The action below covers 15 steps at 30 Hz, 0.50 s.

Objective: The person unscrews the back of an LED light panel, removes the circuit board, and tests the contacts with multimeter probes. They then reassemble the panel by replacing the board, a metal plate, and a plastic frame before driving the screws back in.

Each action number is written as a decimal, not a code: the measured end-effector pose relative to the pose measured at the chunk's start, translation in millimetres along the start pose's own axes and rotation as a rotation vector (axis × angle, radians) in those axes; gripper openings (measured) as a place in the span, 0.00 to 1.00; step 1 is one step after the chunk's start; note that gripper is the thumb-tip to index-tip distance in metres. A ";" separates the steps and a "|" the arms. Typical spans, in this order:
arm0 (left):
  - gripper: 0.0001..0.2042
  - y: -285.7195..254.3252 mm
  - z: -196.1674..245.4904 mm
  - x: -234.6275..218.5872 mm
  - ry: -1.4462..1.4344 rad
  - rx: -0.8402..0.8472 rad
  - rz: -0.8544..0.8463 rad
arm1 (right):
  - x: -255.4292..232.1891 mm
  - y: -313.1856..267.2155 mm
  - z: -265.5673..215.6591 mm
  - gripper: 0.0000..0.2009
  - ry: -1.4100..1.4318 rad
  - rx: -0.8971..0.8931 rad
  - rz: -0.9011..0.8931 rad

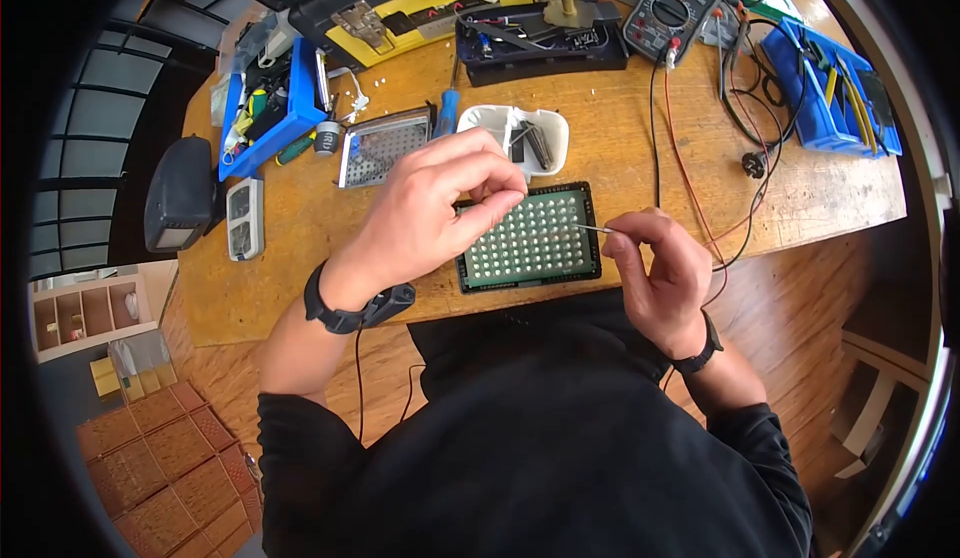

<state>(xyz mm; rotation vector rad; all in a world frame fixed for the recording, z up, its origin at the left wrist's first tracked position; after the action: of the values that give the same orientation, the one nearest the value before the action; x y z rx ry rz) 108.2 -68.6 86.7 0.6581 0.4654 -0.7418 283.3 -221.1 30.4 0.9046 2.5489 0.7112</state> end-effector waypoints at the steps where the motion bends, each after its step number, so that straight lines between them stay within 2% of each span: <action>1: 0.05 -2.4 1.5 1.3 -0.004 -0.004 -0.002 | 1.2 5.0 -10.4 0.07 -0.024 -0.068 -0.016; 4: 0.05 -6.2 8.5 4.4 0.088 0.081 -0.007 | 8.3 8.5 -20.5 0.08 -0.060 -0.131 -0.034; 15: 0.06 -9.3 14.5 13.2 0.101 0.105 -0.017 | 13.8 5.1 -19.0 0.09 -0.106 -0.172 -0.014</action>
<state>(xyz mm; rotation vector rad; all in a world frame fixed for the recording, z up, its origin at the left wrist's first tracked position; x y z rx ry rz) 112.2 -89.9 85.5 0.7927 0.5275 -0.7556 266.7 -215.1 46.7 0.8433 2.3578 0.8410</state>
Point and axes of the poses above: each hand's wrist, its own y-axis towards the middle knuckle, its own x-axis out of the palm, z = x × y, the point moved 6 cm from there along y, towards the middle knuckle, and after that the axes turned 12 degrees about z, right-handed, at the moved point
